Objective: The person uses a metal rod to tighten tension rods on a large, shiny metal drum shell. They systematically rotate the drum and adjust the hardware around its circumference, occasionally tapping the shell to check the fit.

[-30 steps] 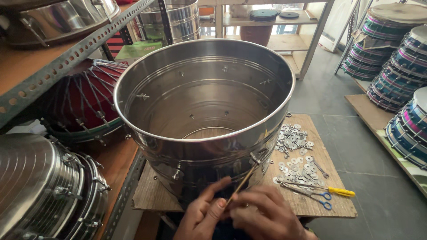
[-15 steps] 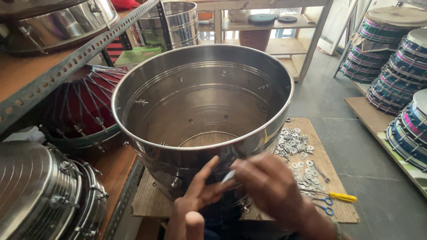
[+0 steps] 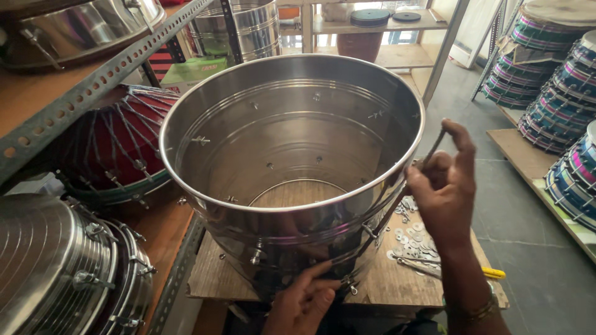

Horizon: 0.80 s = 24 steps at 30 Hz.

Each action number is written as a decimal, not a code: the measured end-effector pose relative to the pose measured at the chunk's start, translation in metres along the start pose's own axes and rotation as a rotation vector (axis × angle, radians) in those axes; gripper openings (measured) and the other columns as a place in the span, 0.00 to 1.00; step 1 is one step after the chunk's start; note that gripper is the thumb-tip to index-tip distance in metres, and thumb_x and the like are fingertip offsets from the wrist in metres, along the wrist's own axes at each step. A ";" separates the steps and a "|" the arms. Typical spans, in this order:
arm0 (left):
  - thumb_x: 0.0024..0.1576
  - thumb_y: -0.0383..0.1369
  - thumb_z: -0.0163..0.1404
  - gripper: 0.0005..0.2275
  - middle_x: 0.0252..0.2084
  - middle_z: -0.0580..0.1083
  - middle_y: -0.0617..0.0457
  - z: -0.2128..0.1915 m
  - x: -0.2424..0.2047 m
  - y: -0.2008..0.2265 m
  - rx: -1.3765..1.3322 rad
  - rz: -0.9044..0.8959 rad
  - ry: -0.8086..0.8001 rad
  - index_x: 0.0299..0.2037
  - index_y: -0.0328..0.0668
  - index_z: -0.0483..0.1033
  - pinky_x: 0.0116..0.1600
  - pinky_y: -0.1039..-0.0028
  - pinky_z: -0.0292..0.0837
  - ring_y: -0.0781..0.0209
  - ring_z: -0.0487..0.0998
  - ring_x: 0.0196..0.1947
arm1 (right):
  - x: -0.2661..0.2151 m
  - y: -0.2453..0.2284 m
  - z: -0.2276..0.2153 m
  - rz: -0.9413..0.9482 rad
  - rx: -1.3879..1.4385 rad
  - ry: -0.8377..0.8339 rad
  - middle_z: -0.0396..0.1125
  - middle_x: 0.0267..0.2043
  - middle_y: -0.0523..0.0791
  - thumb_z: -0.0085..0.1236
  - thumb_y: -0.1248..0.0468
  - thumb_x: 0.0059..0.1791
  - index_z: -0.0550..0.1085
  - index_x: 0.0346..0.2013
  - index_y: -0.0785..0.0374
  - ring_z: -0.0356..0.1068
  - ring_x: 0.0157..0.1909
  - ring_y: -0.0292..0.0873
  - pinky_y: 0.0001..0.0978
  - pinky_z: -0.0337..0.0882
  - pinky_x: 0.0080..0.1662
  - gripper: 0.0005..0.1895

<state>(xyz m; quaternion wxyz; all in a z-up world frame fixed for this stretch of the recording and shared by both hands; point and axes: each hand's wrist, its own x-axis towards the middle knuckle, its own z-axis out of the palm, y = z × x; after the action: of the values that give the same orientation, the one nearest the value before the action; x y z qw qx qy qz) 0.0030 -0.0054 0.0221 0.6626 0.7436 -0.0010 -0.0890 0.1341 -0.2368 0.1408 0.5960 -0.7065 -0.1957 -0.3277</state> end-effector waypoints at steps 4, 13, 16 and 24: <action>0.60 0.45 0.51 0.26 0.54 0.81 0.48 0.000 0.002 -0.014 -0.033 -0.099 -0.001 0.67 0.45 0.65 0.62 0.68 0.72 0.62 0.81 0.57 | -0.002 0.015 -0.020 -0.001 -0.179 0.087 0.64 0.31 0.43 0.62 0.71 0.53 0.63 0.69 0.61 0.64 0.32 0.32 0.23 0.64 0.36 0.31; 0.59 0.38 0.55 0.24 0.57 0.79 0.47 0.043 0.035 -0.060 0.063 0.012 -0.048 0.64 0.42 0.68 0.60 0.65 0.76 0.59 0.80 0.59 | -0.052 0.094 -0.047 0.224 -0.595 0.126 0.67 0.24 0.47 0.58 0.54 0.56 0.70 0.62 0.57 0.69 0.27 0.43 0.39 0.69 0.34 0.22; 0.58 0.35 0.54 0.24 0.60 0.76 0.46 0.062 0.047 -0.069 0.061 0.079 -0.034 0.65 0.41 0.66 0.59 0.63 0.76 0.55 0.79 0.59 | -0.085 0.119 -0.048 0.187 -0.622 0.088 0.69 0.27 0.48 0.56 0.54 0.53 0.73 0.58 0.55 0.71 0.28 0.48 0.43 0.70 0.35 0.20; 0.64 0.29 0.48 0.22 0.62 0.72 0.31 0.114 0.091 -0.072 0.226 0.579 0.210 0.68 0.30 0.63 0.65 0.63 0.66 0.43 0.73 0.64 | -0.158 0.139 -0.036 0.301 -0.596 -0.110 0.73 0.25 0.47 0.63 0.54 0.46 0.73 0.55 0.57 0.74 0.27 0.49 0.43 0.72 0.33 0.24</action>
<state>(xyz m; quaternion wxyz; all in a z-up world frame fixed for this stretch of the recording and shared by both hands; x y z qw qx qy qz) 0.0685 -0.1201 -0.0730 0.5703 0.7863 -0.1540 0.1808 0.1066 -0.2833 -0.0658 0.3935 -0.8873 -0.0163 -0.2402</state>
